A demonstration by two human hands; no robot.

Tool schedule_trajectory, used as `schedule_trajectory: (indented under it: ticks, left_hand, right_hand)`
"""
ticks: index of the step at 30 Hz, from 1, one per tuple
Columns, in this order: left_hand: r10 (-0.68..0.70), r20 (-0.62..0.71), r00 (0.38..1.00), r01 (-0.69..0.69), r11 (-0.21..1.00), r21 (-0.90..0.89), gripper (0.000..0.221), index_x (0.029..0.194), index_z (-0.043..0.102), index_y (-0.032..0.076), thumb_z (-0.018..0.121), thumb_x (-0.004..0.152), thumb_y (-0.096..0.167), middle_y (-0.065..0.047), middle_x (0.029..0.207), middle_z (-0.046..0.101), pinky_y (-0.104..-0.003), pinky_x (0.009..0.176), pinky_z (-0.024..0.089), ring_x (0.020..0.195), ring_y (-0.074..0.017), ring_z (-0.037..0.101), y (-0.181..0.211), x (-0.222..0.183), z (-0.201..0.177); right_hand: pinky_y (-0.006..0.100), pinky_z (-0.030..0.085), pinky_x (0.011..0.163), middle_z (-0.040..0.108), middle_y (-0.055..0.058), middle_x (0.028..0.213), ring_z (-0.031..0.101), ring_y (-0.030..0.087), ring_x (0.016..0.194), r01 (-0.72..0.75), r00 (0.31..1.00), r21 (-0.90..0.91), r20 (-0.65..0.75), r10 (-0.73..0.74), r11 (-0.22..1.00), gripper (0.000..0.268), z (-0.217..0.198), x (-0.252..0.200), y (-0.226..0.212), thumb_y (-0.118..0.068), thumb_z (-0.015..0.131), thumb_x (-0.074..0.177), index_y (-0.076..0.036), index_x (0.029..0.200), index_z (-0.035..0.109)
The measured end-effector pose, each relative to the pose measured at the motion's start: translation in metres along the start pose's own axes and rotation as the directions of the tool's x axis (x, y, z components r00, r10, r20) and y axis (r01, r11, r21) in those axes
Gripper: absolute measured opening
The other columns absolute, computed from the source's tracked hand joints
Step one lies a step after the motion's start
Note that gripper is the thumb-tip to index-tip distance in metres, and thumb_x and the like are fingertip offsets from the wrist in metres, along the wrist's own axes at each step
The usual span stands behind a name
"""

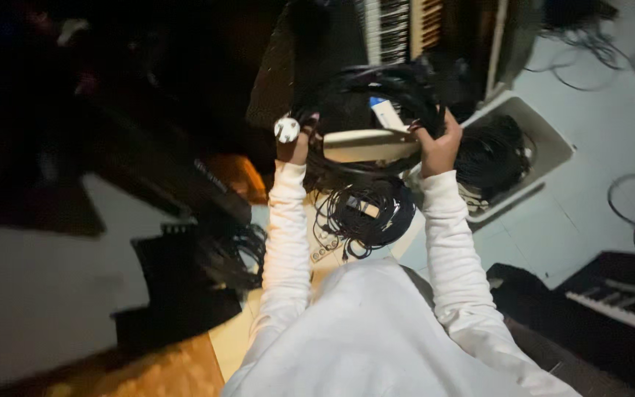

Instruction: The person picks up a coil of black cable and places it into a white plastic bin with other cables and power strips.

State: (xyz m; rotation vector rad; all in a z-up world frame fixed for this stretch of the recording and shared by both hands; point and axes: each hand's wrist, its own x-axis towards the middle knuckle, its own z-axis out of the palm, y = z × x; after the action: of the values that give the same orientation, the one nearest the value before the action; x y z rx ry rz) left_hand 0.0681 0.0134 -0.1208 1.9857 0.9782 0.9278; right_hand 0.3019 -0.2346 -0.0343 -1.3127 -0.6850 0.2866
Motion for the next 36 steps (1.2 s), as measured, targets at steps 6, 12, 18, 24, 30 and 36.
schedule_trajectory:
  ticks: [6, 12, 18, 24, 30, 36]
  left_hand:
    - [0.319, 0.058, 0.946, -0.323, 0.944, 0.070, 0.024, 0.114, 0.072, 0.003, 0.068, 0.095, 0.017, -0.012, 0.111, 0.075, -0.039, 0.097, 0.051, 0.103, -0.0272, 0.066, -0.056, -0.002, 0.079]
    - [0.402, 0.392, 0.827, -0.436, 0.900, -0.002, 0.029, 0.116, 0.066, 0.003, 0.074, 0.092, 0.017, -0.013, 0.107, 0.071, -0.041, 0.094, 0.050, 0.101, -0.0293, 0.065, -0.043, -0.055, 0.161]
    - [0.588, 0.492, 0.642, -0.566, 0.797, -0.213, 0.038, 0.118, 0.060, 0.002, 0.080, 0.088, 0.017, -0.014, 0.103, 0.067, -0.042, 0.092, 0.049, 0.098, -0.0313, 0.063, 0.019, -0.108, 0.268]
    - [0.480, 0.565, 0.671, -0.132, 0.827, -0.547, 0.044, 0.129, 0.056, -0.005, 0.070, 0.088, 0.000, -0.012, 0.102, 0.066, -0.035, 0.075, 0.055, 0.088, -0.0207, 0.063, 0.090, -0.170, 0.336]
    - [0.441, 0.646, 0.623, 0.044, 0.805, -0.592, 0.034, 0.122, 0.061, -0.002, 0.064, 0.088, -0.003, -0.013, 0.097, 0.070, -0.034, 0.074, 0.055, 0.084, -0.0220, 0.066, 0.151, -0.193, 0.352]
    - [0.478, 0.654, 0.587, 0.055, 0.782, -0.621, 0.030, 0.120, 0.062, -0.004, 0.063, 0.090, -0.005, -0.015, 0.100, 0.075, -0.032, 0.077, 0.058, 0.086, -0.0242, 0.070, 0.193, -0.207, 0.356]
  right_hand:
    - [0.027, 0.053, 0.082, 0.070, 0.004, 0.093, 0.065, 0.013, 0.085, -0.056, 0.975, -0.077, -0.220, 0.038, 0.996, 0.025, -0.035, -0.049, -0.012, 0.001, 0.069, 0.081, 0.003, 0.107, 0.067]
    - [0.026, 0.052, 0.085, 0.071, 0.006, 0.096, 0.065, 0.012, 0.088, -0.078, 0.857, -0.263, -0.511, -0.070, 0.962, 0.027, -0.086, -0.128, -0.039, 0.003, 0.068, 0.081, 0.004, 0.108, 0.068]
    - [0.029, 0.054, 0.079, 0.071, 0.007, 0.088, 0.067, 0.014, 0.082, -0.153, 0.659, -0.225, -0.749, -0.071, 0.962, 0.020, -0.148, -0.199, -0.072, 0.002, 0.066, 0.079, 0.003, 0.099, 0.067]
    - [0.030, 0.053, 0.082, 0.070, 0.007, 0.092, 0.064, 0.016, 0.085, -0.196, 0.564, -0.296, -0.814, -0.140, 0.935, 0.017, -0.205, -0.251, -0.098, 0.005, 0.066, 0.082, 0.004, 0.099, 0.065]
    - [0.030, 0.052, 0.086, 0.068, 0.006, 0.096, 0.064, 0.017, 0.089, -0.066, 0.474, -0.161, -0.873, -0.111, 0.985, 0.027, -0.241, -0.264, -0.101, 0.008, 0.065, 0.078, 0.003, 0.104, 0.065]
    - [0.032, 0.055, 0.090, 0.069, 0.009, 0.101, 0.068, 0.019, 0.091, -0.142, 0.402, -0.197, -0.907, -0.125, 0.970, 0.037, -0.280, -0.280, -0.087, 0.009, 0.067, 0.077, 0.004, 0.114, 0.064]
